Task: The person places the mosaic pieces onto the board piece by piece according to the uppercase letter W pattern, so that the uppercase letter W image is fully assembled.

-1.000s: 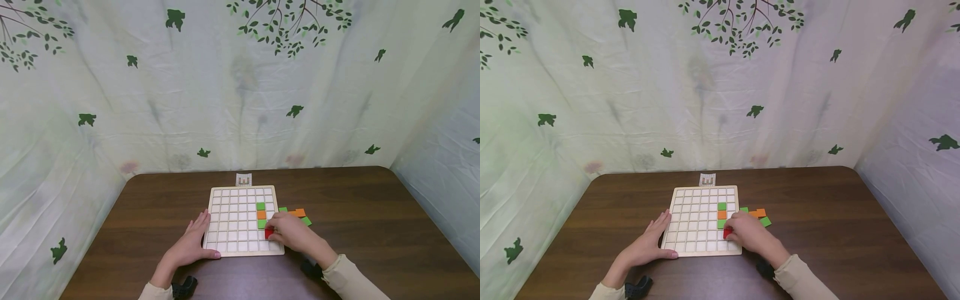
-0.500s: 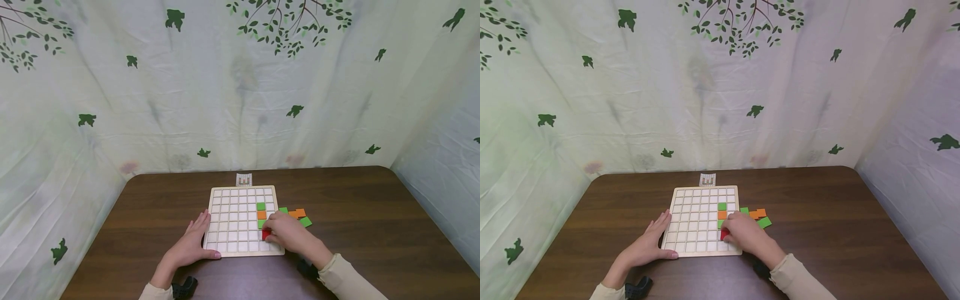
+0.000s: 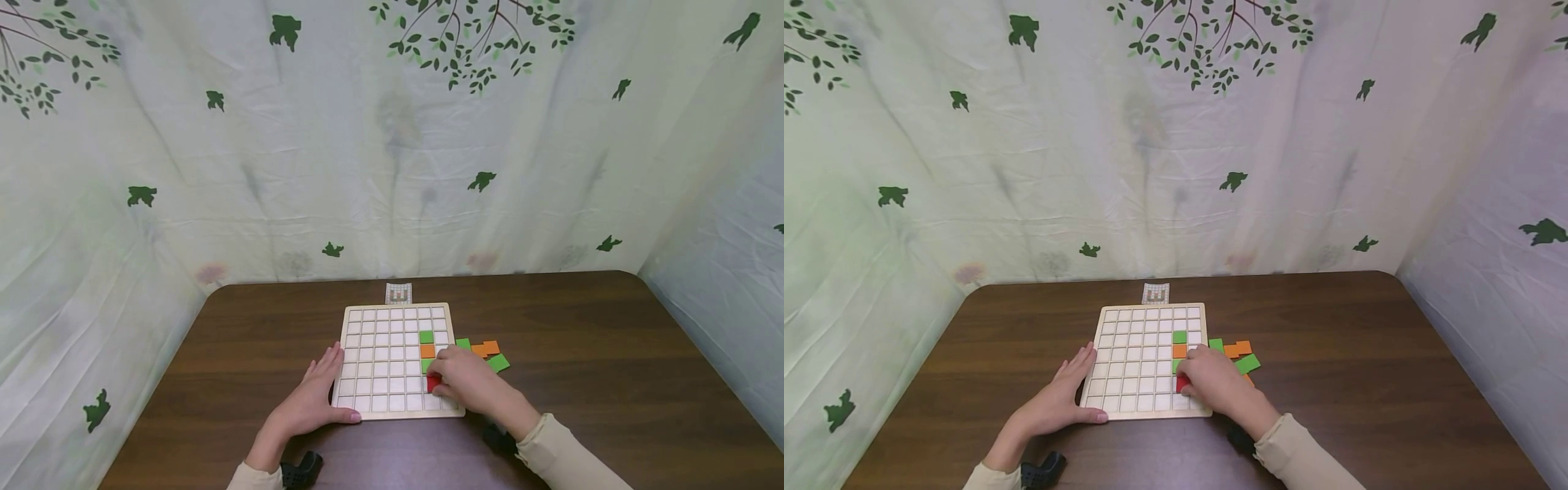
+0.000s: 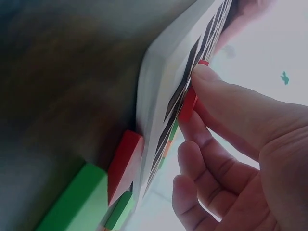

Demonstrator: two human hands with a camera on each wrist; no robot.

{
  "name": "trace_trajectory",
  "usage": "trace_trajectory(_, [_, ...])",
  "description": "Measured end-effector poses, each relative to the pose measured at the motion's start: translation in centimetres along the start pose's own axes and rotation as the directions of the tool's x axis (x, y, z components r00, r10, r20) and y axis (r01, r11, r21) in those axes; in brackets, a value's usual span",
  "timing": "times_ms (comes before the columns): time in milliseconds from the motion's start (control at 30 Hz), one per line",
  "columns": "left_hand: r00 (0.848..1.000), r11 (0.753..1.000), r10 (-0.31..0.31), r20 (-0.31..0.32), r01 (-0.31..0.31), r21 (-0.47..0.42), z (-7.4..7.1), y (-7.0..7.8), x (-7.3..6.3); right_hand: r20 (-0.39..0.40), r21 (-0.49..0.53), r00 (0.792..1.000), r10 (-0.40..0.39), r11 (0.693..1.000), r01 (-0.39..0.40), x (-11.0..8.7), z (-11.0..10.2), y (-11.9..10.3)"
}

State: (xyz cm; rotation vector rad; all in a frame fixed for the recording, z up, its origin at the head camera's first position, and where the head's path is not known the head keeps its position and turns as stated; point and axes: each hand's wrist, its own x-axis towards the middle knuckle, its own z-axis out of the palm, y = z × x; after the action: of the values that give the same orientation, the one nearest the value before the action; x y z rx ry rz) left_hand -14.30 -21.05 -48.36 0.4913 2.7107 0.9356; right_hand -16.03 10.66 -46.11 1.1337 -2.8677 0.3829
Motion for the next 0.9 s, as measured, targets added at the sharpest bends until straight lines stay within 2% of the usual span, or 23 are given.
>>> trace_trajectory(600, [1.000,1.000,0.007,0.003,-0.007,0.011,0.08,-0.08,0.10,-0.010,0.057,0.999,0.040,0.998,-0.040,0.01,0.03,0.28])
trace_trajectory(900, [1.000,1.000,0.008,0.004,-0.008,0.013,0.05,-0.08,0.06,-0.048,0.044,0.998,0.028,0.999,-0.026,0.29,0.35,0.23])
